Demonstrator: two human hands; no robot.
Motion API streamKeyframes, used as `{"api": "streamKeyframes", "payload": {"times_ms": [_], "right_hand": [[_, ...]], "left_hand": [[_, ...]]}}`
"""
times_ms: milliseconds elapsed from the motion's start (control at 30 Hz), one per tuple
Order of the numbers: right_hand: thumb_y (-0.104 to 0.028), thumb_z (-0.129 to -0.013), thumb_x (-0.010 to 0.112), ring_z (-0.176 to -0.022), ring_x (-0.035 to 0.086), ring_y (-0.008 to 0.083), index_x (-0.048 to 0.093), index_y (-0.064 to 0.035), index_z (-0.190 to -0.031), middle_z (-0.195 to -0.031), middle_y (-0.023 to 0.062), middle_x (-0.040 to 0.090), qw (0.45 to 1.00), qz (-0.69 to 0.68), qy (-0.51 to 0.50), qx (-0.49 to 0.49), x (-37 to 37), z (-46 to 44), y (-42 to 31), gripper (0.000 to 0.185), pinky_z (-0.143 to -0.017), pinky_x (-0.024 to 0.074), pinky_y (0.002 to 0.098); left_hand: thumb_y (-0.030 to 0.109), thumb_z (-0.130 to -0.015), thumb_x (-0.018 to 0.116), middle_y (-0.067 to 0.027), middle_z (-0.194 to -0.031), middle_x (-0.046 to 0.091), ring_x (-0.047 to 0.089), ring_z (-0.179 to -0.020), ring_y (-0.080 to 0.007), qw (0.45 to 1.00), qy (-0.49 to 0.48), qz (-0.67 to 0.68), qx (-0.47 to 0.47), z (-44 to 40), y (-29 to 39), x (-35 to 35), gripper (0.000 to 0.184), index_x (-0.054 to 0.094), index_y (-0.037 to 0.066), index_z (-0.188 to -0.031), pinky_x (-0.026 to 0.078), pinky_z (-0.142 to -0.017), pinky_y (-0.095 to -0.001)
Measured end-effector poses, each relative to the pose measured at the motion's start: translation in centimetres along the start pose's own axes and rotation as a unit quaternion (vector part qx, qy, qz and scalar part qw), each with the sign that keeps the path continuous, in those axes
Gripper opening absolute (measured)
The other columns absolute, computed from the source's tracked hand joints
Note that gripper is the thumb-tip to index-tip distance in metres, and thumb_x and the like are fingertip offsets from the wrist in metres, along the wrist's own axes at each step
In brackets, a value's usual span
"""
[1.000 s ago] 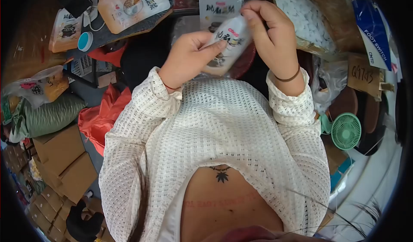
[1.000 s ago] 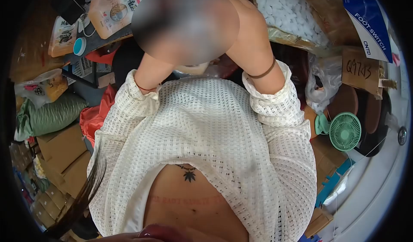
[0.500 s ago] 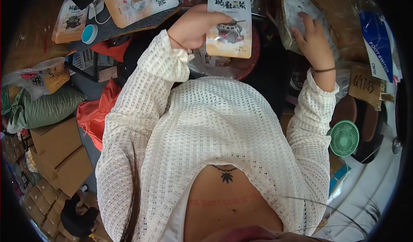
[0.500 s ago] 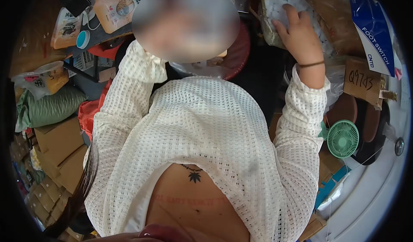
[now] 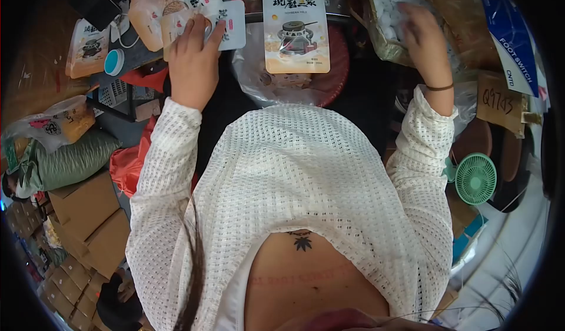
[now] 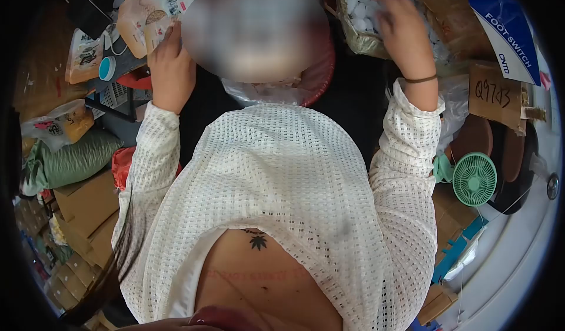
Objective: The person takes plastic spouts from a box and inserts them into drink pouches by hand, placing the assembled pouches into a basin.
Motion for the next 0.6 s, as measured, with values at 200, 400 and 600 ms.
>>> {"api": "streamKeyframes", "payload": {"times_ms": [200,400,600], "right_hand": [[-0.009,-0.093,0.063,-0.102,0.063,0.0323,0.063,-0.0076,-0.128,-0.114,0.015,0.064,0.993,0.058,-0.086,-0.05,0.8,-0.8,-2.7,0.035,-0.087,0.0506,0.0377],[-0.013,-0.09,0.071,-0.097,0.063,0.0288,0.064,-0.0058,-0.12,-0.107,0.0114,0.065,0.985,-0.083,-0.13,0.072,0.9,-1.6,-1.4,0.032,-0.085,0.0501,0.034],[-0.017,-0.086,0.076,-0.091,0.066,0.0329,0.067,-0.0056,-0.112,-0.101,0.0137,0.066,0.988,-0.083,-0.128,0.029,1.2,-1.7,-0.2,0.029,-0.079,0.0526,0.0384]], "left_hand": [[-0.005,-0.077,0.067,-0.0175,-0.126,0.067,0.067,-0.109,-0.0375,0.996,0.049,0.08,-0.003,-0.7,-0.7,-0.1,0.052,0.066,0.008,-0.127,0.054,-0.09,-0.0464],[-0.004,-0.076,0.067,-0.0158,-0.128,0.067,0.067,-0.11,-0.0362,0.996,0.054,0.073,-0.007,-0.6,-0.6,0.1,0.053,0.066,0.009,-0.127,0.054,-0.09,-0.0457],[-0.004,-0.075,0.067,-0.0124,-0.129,0.067,0.066,-0.11,-0.0345,0.996,0.038,0.08,-0.016,-0.7,-0.8,-0.3,0.055,0.067,0.012,-0.128,0.052,-0.091,-0.0445]]}}
Point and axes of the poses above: each hand's wrist, its own z-axis away from the middle knuckle, its own x-axis out of the palm, y = z × x, the point moved 2 cm from there along -z, towards the middle knuckle
